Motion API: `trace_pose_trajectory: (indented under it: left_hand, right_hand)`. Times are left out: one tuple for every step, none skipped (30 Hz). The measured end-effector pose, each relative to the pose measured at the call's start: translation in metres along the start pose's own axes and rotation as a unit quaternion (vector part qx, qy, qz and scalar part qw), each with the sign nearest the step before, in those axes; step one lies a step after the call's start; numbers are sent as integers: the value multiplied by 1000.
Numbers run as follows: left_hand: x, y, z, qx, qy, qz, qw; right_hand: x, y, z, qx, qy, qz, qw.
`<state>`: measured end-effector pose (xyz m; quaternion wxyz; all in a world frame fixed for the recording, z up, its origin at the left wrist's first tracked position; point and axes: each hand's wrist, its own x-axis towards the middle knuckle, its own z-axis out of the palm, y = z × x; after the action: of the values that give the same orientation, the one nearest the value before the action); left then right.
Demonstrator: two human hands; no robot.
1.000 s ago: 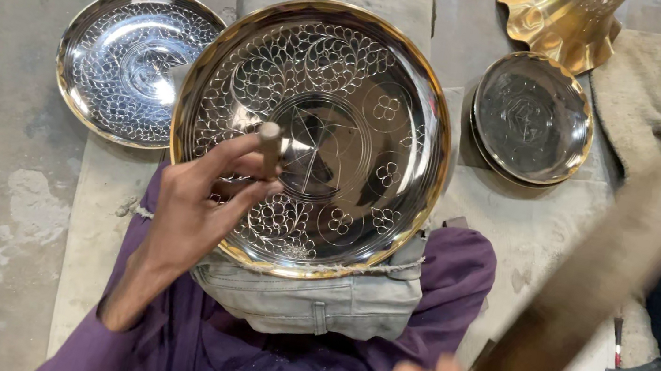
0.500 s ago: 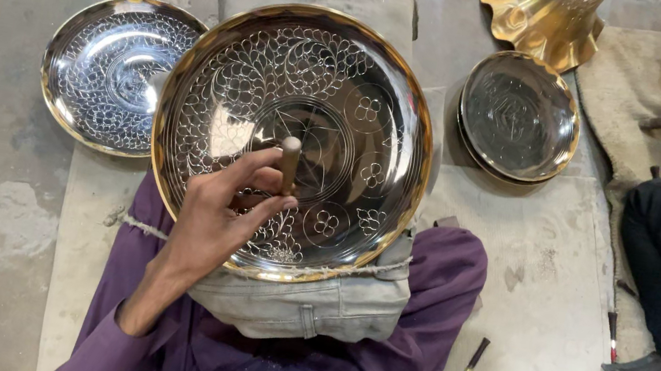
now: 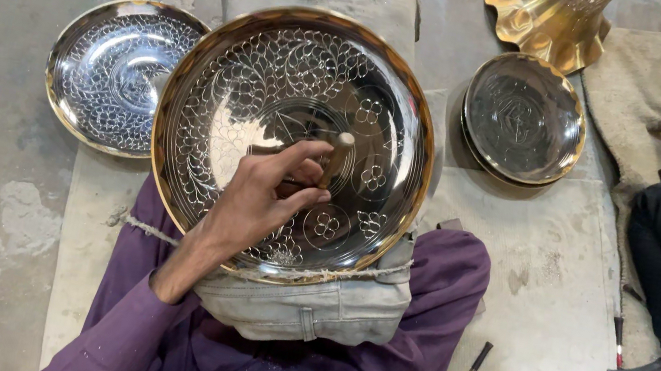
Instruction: The person sits cross-legged on the floor with a large engraved brass tray on their lap. They hold a small punch against the tray's surface with one hand and strike it with a wooden mallet held in the other hand, working the decorative pattern into the metal and repositioning the punch across the design.
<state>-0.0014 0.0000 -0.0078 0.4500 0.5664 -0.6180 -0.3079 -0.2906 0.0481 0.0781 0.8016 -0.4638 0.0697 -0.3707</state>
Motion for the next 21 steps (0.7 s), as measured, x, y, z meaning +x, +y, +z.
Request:
trace_pose_trajectory:
  left_hand:
    - [1, 0, 0, -8, -13, -3, 1000]
    - [2, -1, 0, -16, -24, -5, 1000]
    - [5, -2, 0, -24, -35, -4, 999]
    - [6, -3, 0, -9, -38, 2, 999]
    - [7, -4, -1, 6, -41, 8, 999]
    - [8, -5, -1, 22, -44, 14, 999]
    - [9, -6, -1, 24, -49, 19, 998]
    - [9, -7, -1, 25, -55, 24, 998]
    - [9, -7, -1, 27, -59, 28, 998]
    - [10, -7, 0, 29, -62, 31, 997]
    - [12, -7, 1, 32, -66, 35, 997]
    - [13, -6, 3, 34, -69, 39, 996]
    - [12, -4, 3, 34, -74, 34, 996]
    - [13, -3, 2, 35, -80, 31, 996]
    - [14, -2, 1, 37, -84, 30, 995]
    - [14, 0, 0, 36, -87, 24, 995]
    - [13, 2, -1, 35, -91, 16, 995]
    - [13, 4, -3, 35, -93, 10, 995]
    - [13, 6, -3, 36, -91, 12, 995]
    - [14, 7, -3, 37, -89, 14, 995]
    - [14, 9, -3, 38, -88, 16, 995]
  right_hand:
    - [-1, 0, 0, 4, -4, -2, 1000]
    - [-2, -1, 0, 9, -8, -5, 1000]
    - [-3, -2, -2, 6, 2, -6, 1000]
    - [-5, -3, -3, 0, 12, -6, 1000]
    - [-5, -4, -7, -7, 26, -4, 1000]
    - [-4, -6, -12, -40, 80, 1, 996]
    - [-4, -9, -18, -77, 130, 15, 988]
    - [-2, -9, -25, -118, 182, 22, 976]
    - [2, -9, -33, -249, 245, 40, 936]
    - [7, -10, -44, -390, 301, 63, 868]
    - [13, -9, -53, -429, 294, 53, 853]
    - [19, -8, -63, -467, 285, 43, 836]
    - [25, -7, -70, -504, 277, 35, 817]
    - [31, -9, -77, -563, 254, 9, 786]
    - [38, -11, -84, -619, 229, -18, 751]
    - [43, -14, -90, -671, 202, -43, 712]
    - [47, -17, -92, -697, 183, -62, 691]
    - [52, -21, -96, -721, 163, -83, 669]
    - [56, -24, -97, -743, 143, -103, 646]
    - [59, -26, -99, -755, 136, -91, 635]
    - [62, -28, -99, -768, 128, -79, 623]
